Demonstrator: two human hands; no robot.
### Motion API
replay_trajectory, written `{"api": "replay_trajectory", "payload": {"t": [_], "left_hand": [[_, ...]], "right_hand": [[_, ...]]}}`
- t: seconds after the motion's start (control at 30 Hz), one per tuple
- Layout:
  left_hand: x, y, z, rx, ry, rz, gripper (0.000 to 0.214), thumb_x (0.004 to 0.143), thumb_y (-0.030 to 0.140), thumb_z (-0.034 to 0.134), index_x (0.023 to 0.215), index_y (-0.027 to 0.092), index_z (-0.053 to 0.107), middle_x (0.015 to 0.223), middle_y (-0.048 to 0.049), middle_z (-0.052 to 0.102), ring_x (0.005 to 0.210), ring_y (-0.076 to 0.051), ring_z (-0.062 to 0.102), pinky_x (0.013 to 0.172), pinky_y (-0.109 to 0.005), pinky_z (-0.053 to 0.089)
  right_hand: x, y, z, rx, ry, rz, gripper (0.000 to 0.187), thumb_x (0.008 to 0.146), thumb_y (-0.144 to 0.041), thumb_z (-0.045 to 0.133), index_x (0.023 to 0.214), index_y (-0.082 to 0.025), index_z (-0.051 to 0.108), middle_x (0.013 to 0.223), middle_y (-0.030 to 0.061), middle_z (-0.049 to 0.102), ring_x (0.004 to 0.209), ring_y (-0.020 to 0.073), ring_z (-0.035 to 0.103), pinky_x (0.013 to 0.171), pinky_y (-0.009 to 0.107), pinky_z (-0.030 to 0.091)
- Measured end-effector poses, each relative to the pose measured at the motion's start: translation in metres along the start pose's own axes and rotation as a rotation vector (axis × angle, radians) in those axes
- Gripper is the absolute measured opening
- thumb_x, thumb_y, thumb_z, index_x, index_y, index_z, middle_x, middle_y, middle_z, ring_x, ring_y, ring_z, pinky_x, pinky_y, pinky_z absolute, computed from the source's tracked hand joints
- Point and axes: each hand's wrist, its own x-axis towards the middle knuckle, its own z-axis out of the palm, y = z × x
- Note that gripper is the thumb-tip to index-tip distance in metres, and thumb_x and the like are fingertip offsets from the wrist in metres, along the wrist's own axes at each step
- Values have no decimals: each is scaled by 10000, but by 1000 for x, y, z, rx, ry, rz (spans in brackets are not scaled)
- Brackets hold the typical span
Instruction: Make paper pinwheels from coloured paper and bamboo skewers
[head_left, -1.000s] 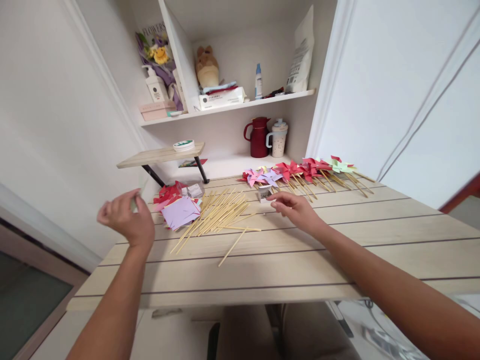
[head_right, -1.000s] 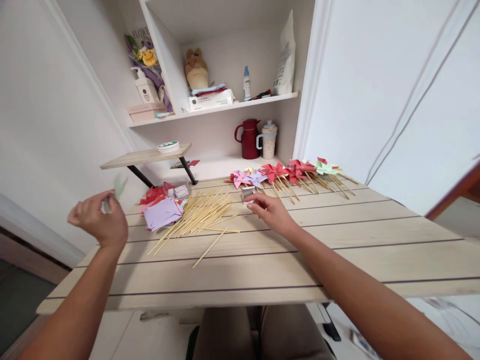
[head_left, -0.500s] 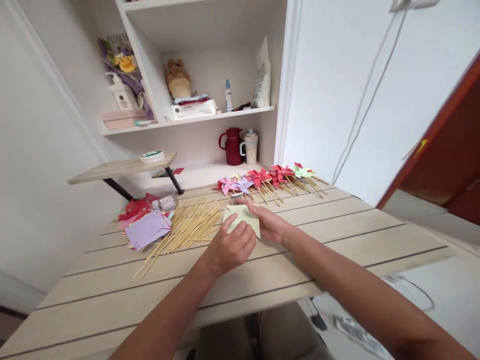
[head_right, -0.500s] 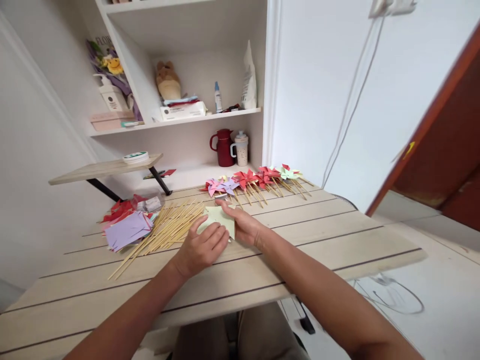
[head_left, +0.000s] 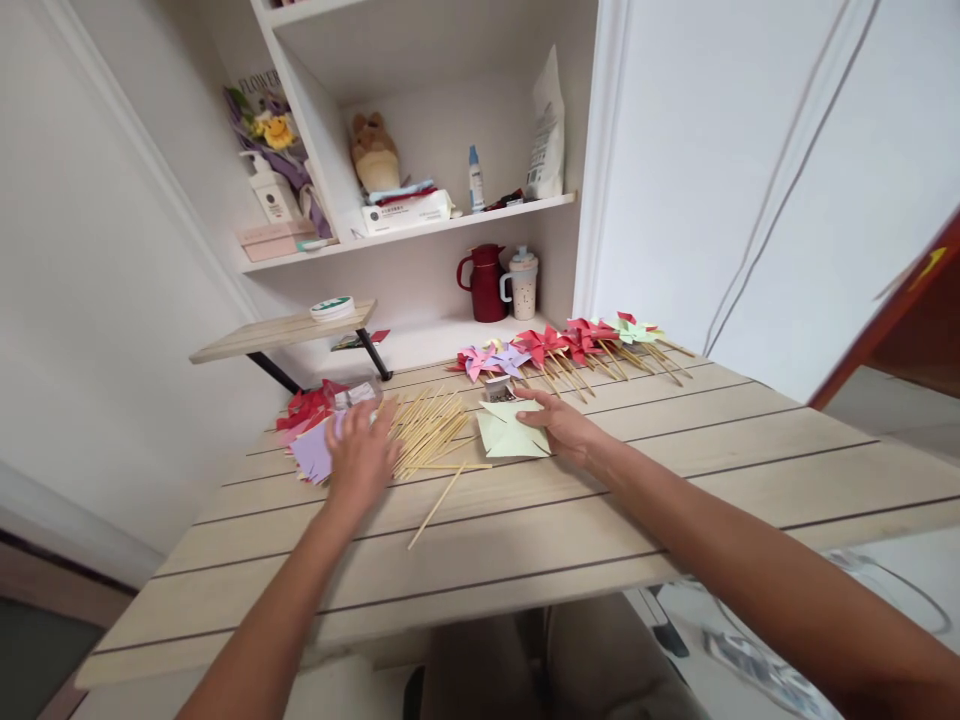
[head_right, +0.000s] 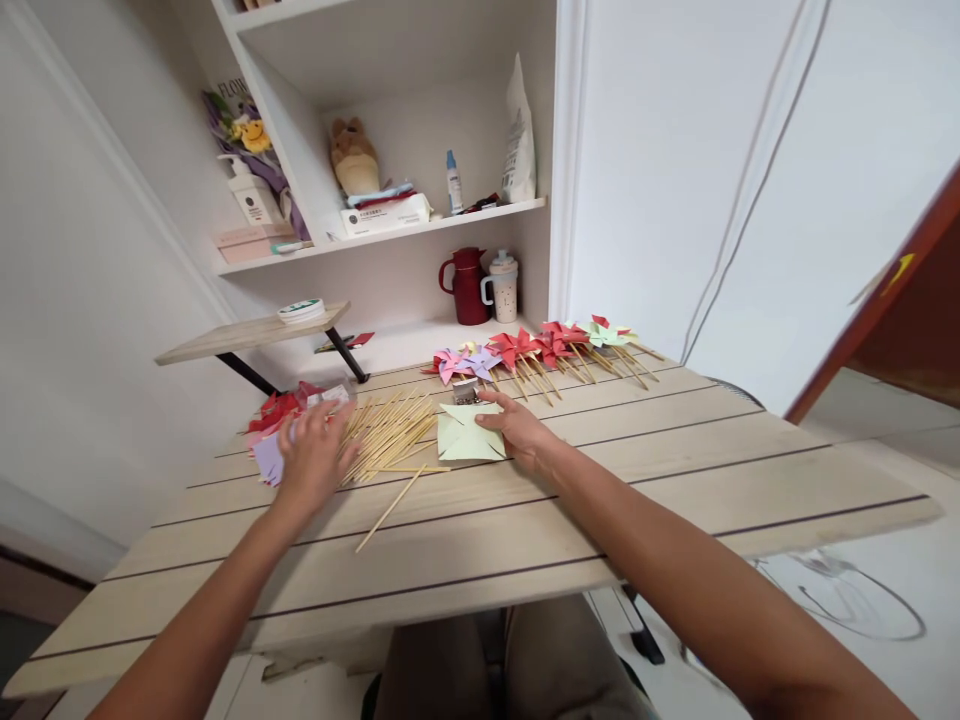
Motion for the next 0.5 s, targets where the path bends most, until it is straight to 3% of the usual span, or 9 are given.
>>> {"api": "replay_trajectory", "payload": {"t": [0.07,0.13,0.3,0.4,0.5], "left_hand": [[2,-35,1,34,-114,-233,702,882,375,654,1527,199,444,1575,-209,424,1458,-417,352,1174,-631,234],[1,-62,5,50,-198,-337,780,882,455,630,1571,205,361,1621,-205,349,1495,-415,289,1183,-614,223],[-11,-88,26,3,-459,-419,899,841,601,609,1592,207,313,1669,-194,260,1535,-395,220,1188,-589,219],[-16,-91,34,-23,-459,-422,859,833,581,622,1574,232,362,1665,-181,282,1535,-394,224,1184,-619,195],[-12,-97,32,-137,-400,-466,753,855,537,613,1531,257,436,1590,-171,433,1473,-411,351,1154,-669,212]], "right_hand": [[0,3,1,-18,-3,18,559,782,-78,725,1300,-234,585,848,37,755,729,188,719,641,304,594],[-2,4,3,-39,-9,31,522,792,-79,719,1280,-230,608,858,45,762,740,188,721,632,293,593],[-7,2,6,-84,-24,47,467,812,-84,700,1256,-216,642,871,62,769,732,190,721,616,285,596],[-7,2,5,-103,-46,53,437,821,-97,699,1243,-206,658,853,63,767,715,185,717,608,280,597],[-7,3,4,-100,-69,69,446,831,-110,689,1266,-199,649,843,66,770,690,190,719,587,291,598]]}}
